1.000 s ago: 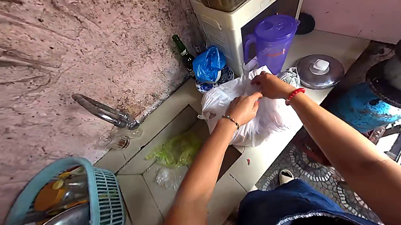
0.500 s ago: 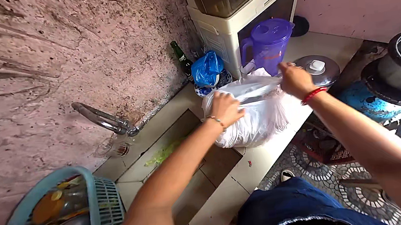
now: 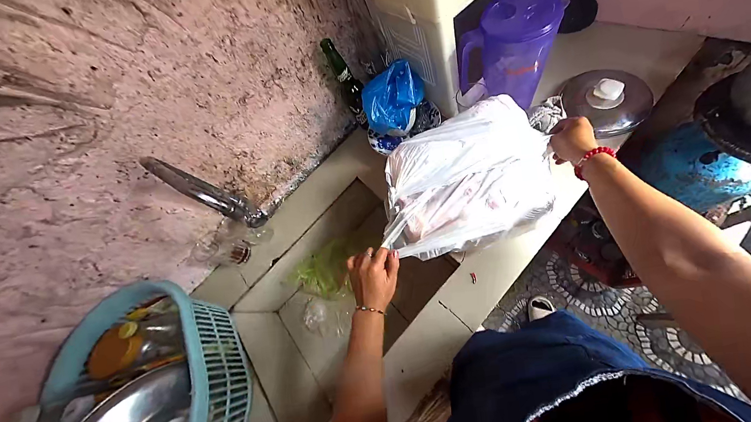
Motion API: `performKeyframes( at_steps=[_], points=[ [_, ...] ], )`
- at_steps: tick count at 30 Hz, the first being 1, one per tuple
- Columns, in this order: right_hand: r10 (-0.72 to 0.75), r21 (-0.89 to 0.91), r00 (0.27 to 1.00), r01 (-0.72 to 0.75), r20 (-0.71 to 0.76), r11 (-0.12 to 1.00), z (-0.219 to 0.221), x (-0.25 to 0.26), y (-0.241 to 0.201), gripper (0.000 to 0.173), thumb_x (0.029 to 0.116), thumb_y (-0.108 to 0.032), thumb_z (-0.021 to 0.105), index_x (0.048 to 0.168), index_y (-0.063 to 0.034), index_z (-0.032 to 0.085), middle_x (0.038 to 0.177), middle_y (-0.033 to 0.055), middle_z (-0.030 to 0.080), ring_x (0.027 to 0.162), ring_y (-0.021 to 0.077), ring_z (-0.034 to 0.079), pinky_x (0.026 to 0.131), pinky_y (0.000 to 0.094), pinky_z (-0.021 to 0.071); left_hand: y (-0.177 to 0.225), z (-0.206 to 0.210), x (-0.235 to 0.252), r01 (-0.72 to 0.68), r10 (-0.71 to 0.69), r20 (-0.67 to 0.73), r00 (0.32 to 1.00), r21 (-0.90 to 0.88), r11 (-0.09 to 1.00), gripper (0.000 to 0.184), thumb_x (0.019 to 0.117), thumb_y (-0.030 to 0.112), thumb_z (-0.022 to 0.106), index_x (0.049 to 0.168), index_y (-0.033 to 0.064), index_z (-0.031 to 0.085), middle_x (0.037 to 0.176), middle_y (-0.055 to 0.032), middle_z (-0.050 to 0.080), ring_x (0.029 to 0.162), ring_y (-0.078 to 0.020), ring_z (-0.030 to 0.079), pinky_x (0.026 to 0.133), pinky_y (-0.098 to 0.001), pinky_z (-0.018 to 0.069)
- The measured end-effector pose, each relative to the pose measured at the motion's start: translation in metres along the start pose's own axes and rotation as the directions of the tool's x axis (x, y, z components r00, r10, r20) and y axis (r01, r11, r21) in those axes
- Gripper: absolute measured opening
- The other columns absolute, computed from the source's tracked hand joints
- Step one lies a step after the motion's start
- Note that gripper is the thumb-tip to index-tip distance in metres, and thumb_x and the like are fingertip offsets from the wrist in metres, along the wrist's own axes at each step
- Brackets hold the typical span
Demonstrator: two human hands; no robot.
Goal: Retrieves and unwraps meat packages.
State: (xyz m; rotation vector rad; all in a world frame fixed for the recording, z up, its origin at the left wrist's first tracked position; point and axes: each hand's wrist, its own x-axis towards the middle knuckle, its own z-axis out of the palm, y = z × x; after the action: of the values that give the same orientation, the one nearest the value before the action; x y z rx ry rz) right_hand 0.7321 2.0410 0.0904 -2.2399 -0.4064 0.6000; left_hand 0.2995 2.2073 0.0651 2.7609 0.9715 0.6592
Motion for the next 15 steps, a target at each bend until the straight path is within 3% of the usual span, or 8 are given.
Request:
performKeyframes(
  at_steps=[3, 5, 7, 9, 10, 13, 15],
  points=[
    [-0.026, 0.009, 0.999, 0.025, 0.024, 1.0, -0.017, -0.02, -0.007, 0.031, 0.0978, -0.004, 0.06, 0.126, 0.0089, 0.061, 0.108, 0.0312, 0.066, 0.085, 0.0398, 0.068, 0.078, 0.0581, 0.0553, 0.042, -0.02, 0.013, 0.271, -0.275, -0.001, 0.962, -0.16, 0.949, 0.049, 0.1031, 0.036, 0.056, 0.092, -0.0084, 0.073, 0.101, -0.0294, 0.067, 0.101, -0.0452, 0.065, 0.096, -0.0629, 0.0454],
    [-0.013, 0.033, 0.996, 0.01, 0.084, 0.999, -0.026, -0.053, -0.011, 0.037, 0.1023, -0.015, 0.059, 0.133, 0.004, 0.054, 0.106, 0.026, 0.067, 0.079, 0.033, 0.067, 0.071, 0.0513, 0.0561, 0.065, -0.031, 0.015, 0.45, -0.436, 0.111, 0.893, -0.254, 0.856, 0.048, 0.0952, 0.038, 0.07, 0.098, -0.0092, 0.071, 0.109, -0.03, 0.066, 0.105, -0.0426, 0.065, 0.095, -0.0592, 0.0492],
    [0.05, -0.012, 0.984, -0.048, 0.171, 0.999, -0.024, -0.079, -0.014, 0.041, 0.1044, -0.025, 0.059, 0.135, 0.0029, 0.053, 0.1, 0.0225, 0.067, 0.073, 0.0283, 0.066, 0.068, 0.046, 0.0563, 0.073, -0.022, 0.013, 0.592, -0.529, 0.265, 0.806, -0.342, 0.73, 0.044, 0.0912, 0.028, 0.076, 0.11, -0.0103, 0.066, 0.11, -0.0275, 0.066, 0.106, -0.0367, 0.065, 0.096, -0.0532, 0.05],
    [0.082, -0.075, 0.978, -0.069, 0.191, 0.995, -0.017, -0.092, -0.011, 0.035, 0.1051, -0.023, 0.058, 0.125, 0.0054, 0.058, 0.091, 0.02, 0.067, 0.067, 0.0238, 0.064, 0.065, 0.0414, 0.0552, 0.079, -0.002, 0.009, 0.66, -0.551, 0.363, 0.751, -0.44, 0.609, 0.042, 0.0881, 0.009, 0.072, 0.121, -0.0122, 0.057, 0.108, -0.0262, 0.064, 0.097, -0.031, 0.066, 0.087, -0.046, 0.055],
    [0.078, -0.111, 0.979, -0.058, 0.191, 0.992, -0.015, -0.095, -0.006, 0.031, 0.105, -0.021, 0.057, 0.121, 0.0062, 0.059, 0.087, 0.019, 0.065, 0.065, 0.022, 0.062, 0.064, 0.0396, 0.0544, 0.085, 0.006, 0.007, 0.678, -0.552, 0.395, 0.734, -0.463, 0.571, 0.047, 0.0862, 0.001, 0.069, 0.127, -0.0126, 0.051, 0.112, -0.0277, 0.061, 0.099, -0.0318, 0.065, 0.086, -0.0459, 0.0551],
    [0.035, -0.24, 0.98, 0.013, 0.195, 0.971, -0.016, -0.092, 0.017, 0.021, 0.1033, -0.015, 0.059, 0.104, 0.0061, 0.062, 0.08, 0.0196, 0.062, 0.06, 0.024, 0.058, 0.062, 0.0432, 0.0523, 0.093, 0.022, -0.006, 0.696, -0.578, 0.387, 0.718, -0.394, 0.601, 0.067, 0.0849, -0.007, 0.068, 0.144, -0.0094, 0.037, 0.136, -0.0311, 0.054, 0.125, -0.0367, 0.058, 0.105, -0.0472, 0.0481],
    [0.029, -0.301, 0.974, 0.041, 0.224, 0.953, -0.012, -0.076, 0.027, 0.019, 0.1026, -0.012, 0.058, 0.103, 0.0057, 0.063, 0.082, 0.0209, 0.062, 0.064, 0.0274, 0.06, 0.065, 0.0471, 0.0523, 0.085, 0.039, -0.007, 0.689, -0.589, 0.364, 0.722, -0.292, 0.664, 0.072, 0.0869, -0.004, 0.068, 0.15, -0.0065, 0.033, 0.139, -0.0293, 0.056, 0.129, -0.0374, 0.058, 0.109, -0.0488, 0.0466]
  ],
)
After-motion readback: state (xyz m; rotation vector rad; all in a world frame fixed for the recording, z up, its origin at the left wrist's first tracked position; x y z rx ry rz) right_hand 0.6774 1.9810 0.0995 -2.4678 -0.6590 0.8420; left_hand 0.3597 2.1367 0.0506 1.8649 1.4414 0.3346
